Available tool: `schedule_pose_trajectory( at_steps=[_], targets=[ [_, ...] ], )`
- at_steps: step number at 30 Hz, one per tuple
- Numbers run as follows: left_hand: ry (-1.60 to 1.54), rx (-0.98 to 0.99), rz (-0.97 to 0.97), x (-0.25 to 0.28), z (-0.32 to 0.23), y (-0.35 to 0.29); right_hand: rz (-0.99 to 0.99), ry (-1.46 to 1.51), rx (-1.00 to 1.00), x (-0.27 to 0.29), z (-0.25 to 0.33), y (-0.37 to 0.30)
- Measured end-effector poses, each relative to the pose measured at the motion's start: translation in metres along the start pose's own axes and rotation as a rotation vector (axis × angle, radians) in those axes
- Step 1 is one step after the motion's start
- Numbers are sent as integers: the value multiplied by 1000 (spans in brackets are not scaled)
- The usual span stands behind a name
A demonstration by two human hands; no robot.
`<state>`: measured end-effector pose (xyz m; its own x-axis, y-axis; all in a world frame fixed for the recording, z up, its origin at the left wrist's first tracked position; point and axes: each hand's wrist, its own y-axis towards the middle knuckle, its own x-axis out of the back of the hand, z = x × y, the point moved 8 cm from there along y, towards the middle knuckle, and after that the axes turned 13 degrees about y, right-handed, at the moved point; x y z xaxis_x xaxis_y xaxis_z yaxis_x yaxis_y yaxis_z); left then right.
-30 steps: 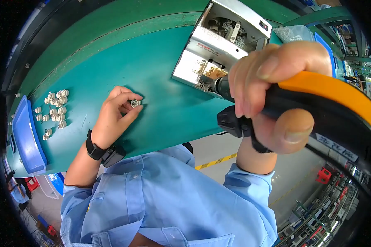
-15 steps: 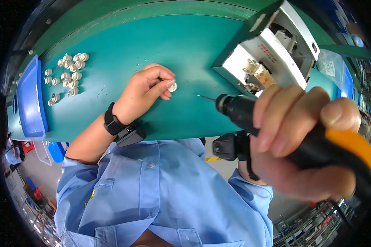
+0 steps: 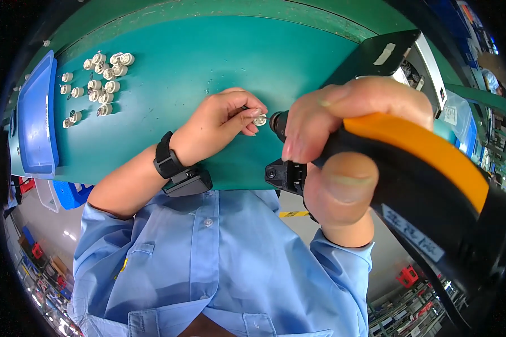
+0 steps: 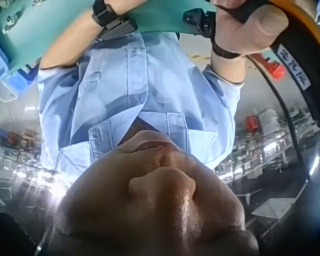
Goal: The person picks up a white plastic component, inserts a small metal piece into it, and uses a power screwdriver to secure the assembly. This process is repeated for several components on the green work surface.
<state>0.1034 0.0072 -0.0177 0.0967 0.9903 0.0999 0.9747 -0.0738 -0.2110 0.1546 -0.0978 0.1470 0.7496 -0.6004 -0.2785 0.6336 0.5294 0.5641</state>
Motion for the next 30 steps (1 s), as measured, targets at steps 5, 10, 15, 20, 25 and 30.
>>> schedule_pose_trajectory(
  at_steps=[5, 10, 15, 20, 25, 30],
  targets=[
    [206, -63, -58, 4, -9, -3, 47, -46, -48, -7, -4, 4],
    [273, -162, -134, 2, -17, -5, 90, -103, -94, -12, -2, 8],
    [301, -195, -130, 0, -22, -2, 12, -274, -188, -12, -1, 3],
    [366, -281, -133, -5, -39, -5, -12, -81, -39, 9, 49, 0],
    [483, -232, -185, -5, -30, -6, -65, -120, 117, 34, 125, -10],
    [534, -262, -164, -9, -36, -6, -235, -264, 244, 70, 141, -19]
  ],
)
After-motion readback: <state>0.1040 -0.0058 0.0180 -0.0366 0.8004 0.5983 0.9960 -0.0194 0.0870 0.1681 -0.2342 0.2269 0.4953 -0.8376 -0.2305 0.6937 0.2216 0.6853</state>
